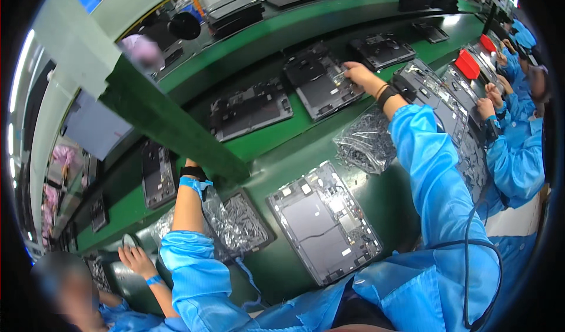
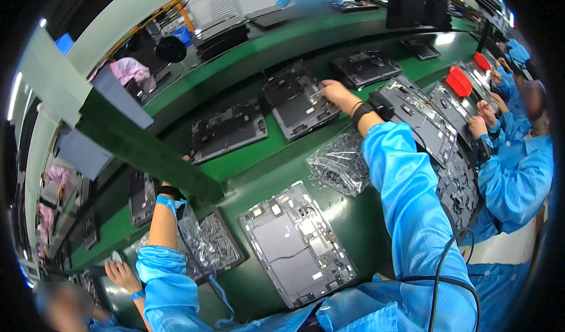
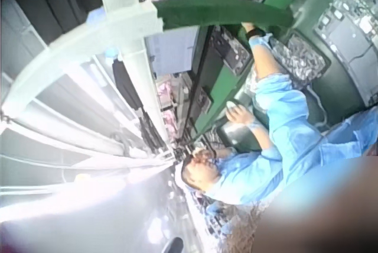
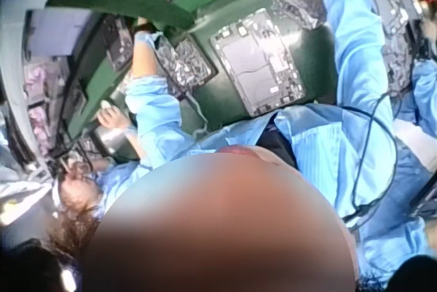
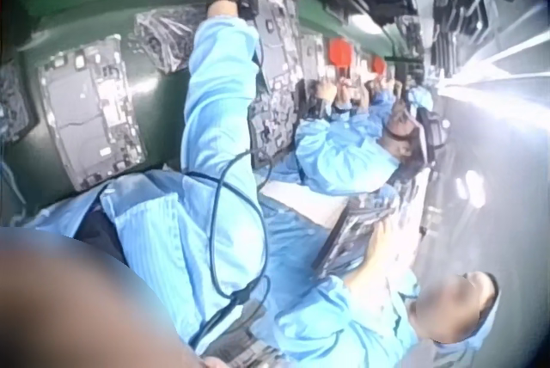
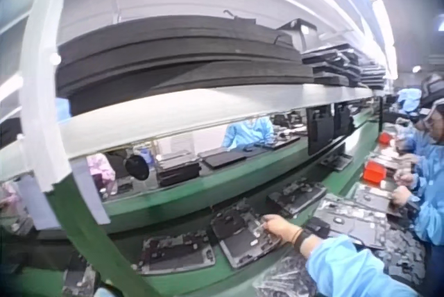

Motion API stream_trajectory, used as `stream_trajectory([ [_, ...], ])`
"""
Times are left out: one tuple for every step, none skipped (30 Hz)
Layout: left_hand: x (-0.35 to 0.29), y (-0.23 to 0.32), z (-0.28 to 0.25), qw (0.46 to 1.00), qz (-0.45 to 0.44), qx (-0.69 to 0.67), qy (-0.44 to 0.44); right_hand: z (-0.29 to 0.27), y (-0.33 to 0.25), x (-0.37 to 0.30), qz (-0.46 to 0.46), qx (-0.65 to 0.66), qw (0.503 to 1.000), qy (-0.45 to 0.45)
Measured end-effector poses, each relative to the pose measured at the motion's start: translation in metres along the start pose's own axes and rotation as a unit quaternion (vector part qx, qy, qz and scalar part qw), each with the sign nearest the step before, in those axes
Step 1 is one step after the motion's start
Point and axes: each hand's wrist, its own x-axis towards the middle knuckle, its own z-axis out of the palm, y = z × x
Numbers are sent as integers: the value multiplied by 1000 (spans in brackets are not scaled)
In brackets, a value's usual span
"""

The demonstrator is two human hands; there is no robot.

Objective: The person installs internal components and routes internal wiring and ribbon cables inside a laptop chassis by hand.

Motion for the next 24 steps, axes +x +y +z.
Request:
stream_trajectory([
  [6, 28, 44, 983, -18, 180, 9, -13, 15, 13, 17, -64, 998, 22],
  [5, 54, 77, 933, -30, 359, 24, -7, 23, 17, -59, -143, 980, 126],
  [8, 64, 96, 848, -35, 527, 45, 11, 23, 15, -131, -222, 940, 222],
  [13, 41, 36, 823, -3, 568, -7, 54, -27, -26, -286, -357, 849, 265],
  [23, 22, -10, 795, 44, 602, -67, 81, -46, -34, -465, -290, 774, 316],
  [26, 23, 13, 789, 61, 609, -57, 98, -47, -40, -443, -253, 815, 274],
  [22, 34, 34, 782, 74, 617, -43, 111, -53, -48, -420, -188, 876, 142],
  [15, 42, 24, 811, 29, 583, -32, 135, -66, -64, -351, -119, 928, 45],
  [16, 46, 17, 837, -19, 547, -22, 150, -83, -78, -192, -136, 965, -113],
  [16, 62, 39, 836, -10, 548, -35, 172, -76, -76, -153, -174, 966, -116],
  [12, 79, 65, 842, -131, 523, 26, 193, -63, -70, -112, -211, 963, -122],
  [10, 89, 77, 830, -251, 489, 93, 206, -60, -74, -98, -227, 963, -110],
  [9, 96, 70, 826, -248, 495, 100, 221, -64, -79, -89, -240, 961, -107],
  [13, 95, 74, 843, -259, 459, 105, 221, -60, -74, -75, -213, 970, -91],
  [12, 92, 72, 857, -273, 422, 114, 216, -63, -75, -75, -210, 971, -88],
  [21, 81, 54, 852, -270, 439, 98, 210, -66, -75, -70, -167, 977, -109],
  [28, 70, 23, 851, -266, 442, 100, 204, -72, -77, -68, -123, 982, -130],
  [34, 60, -11, 824, -226, 519, 29, 207, -69, -70, -82, -121, 982, -123],
  [37, 56, -29, 786, -186, 588, -42, 211, -72, -70, -84, -118, 982, -123],
  [34, 64, -3, 788, -181, 586, -56, 205, -65, -64, -37, -73, 993, -85],
  [15, 93, 35, 872, -240, 426, 10, 199, -60, -60, 9, -25, 999, -48],
  [-3, 116, 51, 918, -293, 251, 88, 204, -64, -62, 21, 31, 999, -15],
  [-11, 118, 43, 919, -292, 252, 84, 207, -70, -61, 25, 101, 993, -49],
  [-21, 116, 21, 910, -172, 377, 4, 208, -74, -59, -9, 171, 978, -116],
])
